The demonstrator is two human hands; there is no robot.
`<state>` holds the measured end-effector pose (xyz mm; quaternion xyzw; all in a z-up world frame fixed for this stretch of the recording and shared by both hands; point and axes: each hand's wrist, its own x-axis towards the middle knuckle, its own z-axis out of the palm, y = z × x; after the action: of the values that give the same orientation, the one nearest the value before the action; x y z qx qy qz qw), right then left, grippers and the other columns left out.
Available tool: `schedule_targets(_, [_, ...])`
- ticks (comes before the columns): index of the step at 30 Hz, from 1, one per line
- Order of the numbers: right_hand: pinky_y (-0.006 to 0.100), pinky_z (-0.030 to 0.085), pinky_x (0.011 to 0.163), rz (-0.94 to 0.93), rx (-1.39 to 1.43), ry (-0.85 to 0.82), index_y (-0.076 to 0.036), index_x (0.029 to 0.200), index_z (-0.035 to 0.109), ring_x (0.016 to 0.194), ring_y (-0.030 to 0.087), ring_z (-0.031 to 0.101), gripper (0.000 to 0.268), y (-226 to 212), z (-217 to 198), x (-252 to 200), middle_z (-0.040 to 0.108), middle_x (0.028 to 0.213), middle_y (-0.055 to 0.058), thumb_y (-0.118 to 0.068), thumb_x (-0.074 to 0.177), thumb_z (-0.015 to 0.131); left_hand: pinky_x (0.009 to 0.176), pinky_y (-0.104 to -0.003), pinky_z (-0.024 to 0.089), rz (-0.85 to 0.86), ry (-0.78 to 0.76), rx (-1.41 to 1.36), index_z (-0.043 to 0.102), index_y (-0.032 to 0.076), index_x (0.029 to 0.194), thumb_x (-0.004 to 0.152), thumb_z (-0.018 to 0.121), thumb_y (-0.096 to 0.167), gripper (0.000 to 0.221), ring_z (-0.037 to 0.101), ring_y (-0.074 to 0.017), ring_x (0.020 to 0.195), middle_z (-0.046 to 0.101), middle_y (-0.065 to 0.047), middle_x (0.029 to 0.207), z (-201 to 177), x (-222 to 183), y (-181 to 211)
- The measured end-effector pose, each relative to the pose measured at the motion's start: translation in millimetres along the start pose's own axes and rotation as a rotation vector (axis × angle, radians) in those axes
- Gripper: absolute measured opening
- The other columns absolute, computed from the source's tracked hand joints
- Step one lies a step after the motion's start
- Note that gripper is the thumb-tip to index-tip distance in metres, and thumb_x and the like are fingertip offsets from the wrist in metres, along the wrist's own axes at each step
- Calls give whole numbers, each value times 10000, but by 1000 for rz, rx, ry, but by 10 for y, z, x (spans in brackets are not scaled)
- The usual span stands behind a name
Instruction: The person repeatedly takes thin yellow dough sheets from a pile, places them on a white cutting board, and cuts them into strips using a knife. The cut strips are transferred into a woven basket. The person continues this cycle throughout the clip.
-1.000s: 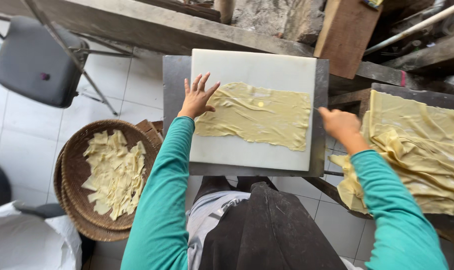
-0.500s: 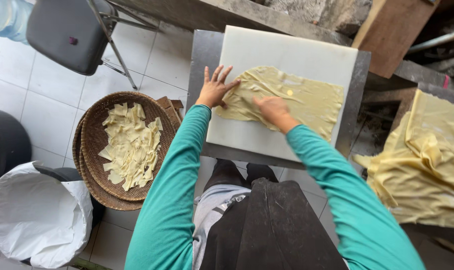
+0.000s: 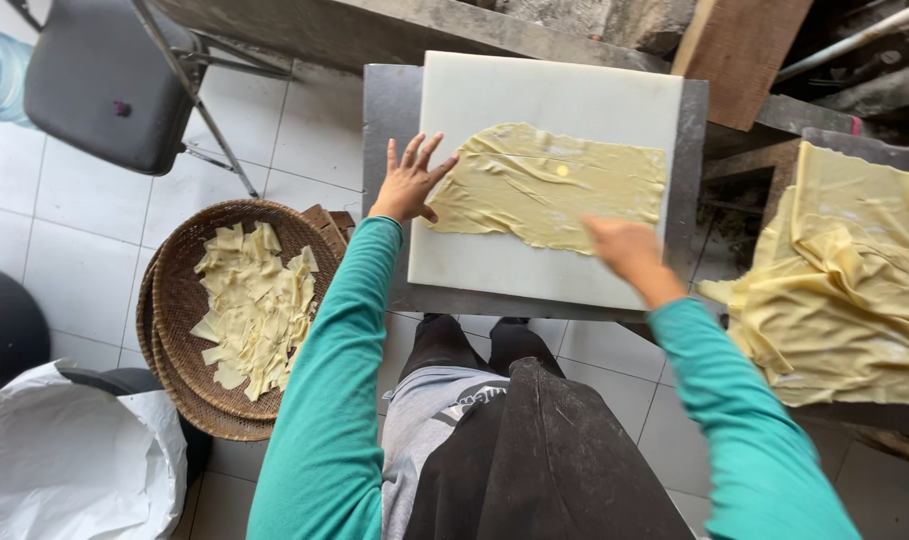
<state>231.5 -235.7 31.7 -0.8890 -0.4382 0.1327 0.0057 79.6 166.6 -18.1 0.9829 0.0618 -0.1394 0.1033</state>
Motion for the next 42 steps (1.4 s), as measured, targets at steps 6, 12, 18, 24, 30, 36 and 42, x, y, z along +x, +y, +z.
schedule_targets(6, [508,563,668,-256,30,-165,-208,1206,626,866,365,731,275,-1907,88,1185,736,953,144,-138,973,498,1194,-761,68,21,39,52,319,421,1591,458,989,475,1317,36,-330,1567,45,-22,1710,107,-137,-65])
schedule_targets(12, [526,549,717,-142,129,-166,-214,1332,596,884,397,716,366,-1896,161,1212,734,994,196,-166,988,482,1209,-731,65,-7,15,-6,268,368,1612,552,951,471,1265,39,-324,1577,66,-41,1719,247,-149,-107])
schedule_targets(18, [511,546,742,209,740,83,-42,1516,414,852,452,698,511,-1470,-2,1162,706,1007,309,-137,1017,477,1231,-674,41,-30,305,-51,159,119,1665,999,580,401,838,47,-284,1605,105,-83,1739,419,163,222])
schedule_targets(24, [485,584,663,587,752,0,-98,1533,408,818,428,739,566,-1493,161,2088,695,1079,295,-129,969,447,1260,-602,29,-107,311,-191,191,190,1643,1061,390,387,646,123,-175,1584,157,18,1719,836,549,673])
schedule_targets(30, [575,535,736,483,513,137,-79,1599,263,887,488,683,695,-1717,814,1573,700,1011,329,-110,942,487,1271,-584,30,-123,398,-61,226,216,1662,1079,361,355,615,141,-135,1596,174,44,1735,991,530,675])
schedule_targets(36, [574,536,711,592,445,-52,-122,1631,191,796,488,673,851,-2714,987,-313,658,966,292,9,860,526,1263,-592,-7,-121,333,-206,228,168,1643,1066,379,360,627,116,-191,1591,165,-2,1722,738,512,719])
schedule_targets(42, [541,508,723,467,744,416,-44,1532,434,851,486,660,558,-1265,718,942,674,962,334,-84,977,468,1255,-605,-32,-119,503,-276,220,122,1640,1052,388,338,649,98,-248,1599,146,-64,1721,652,750,1097])
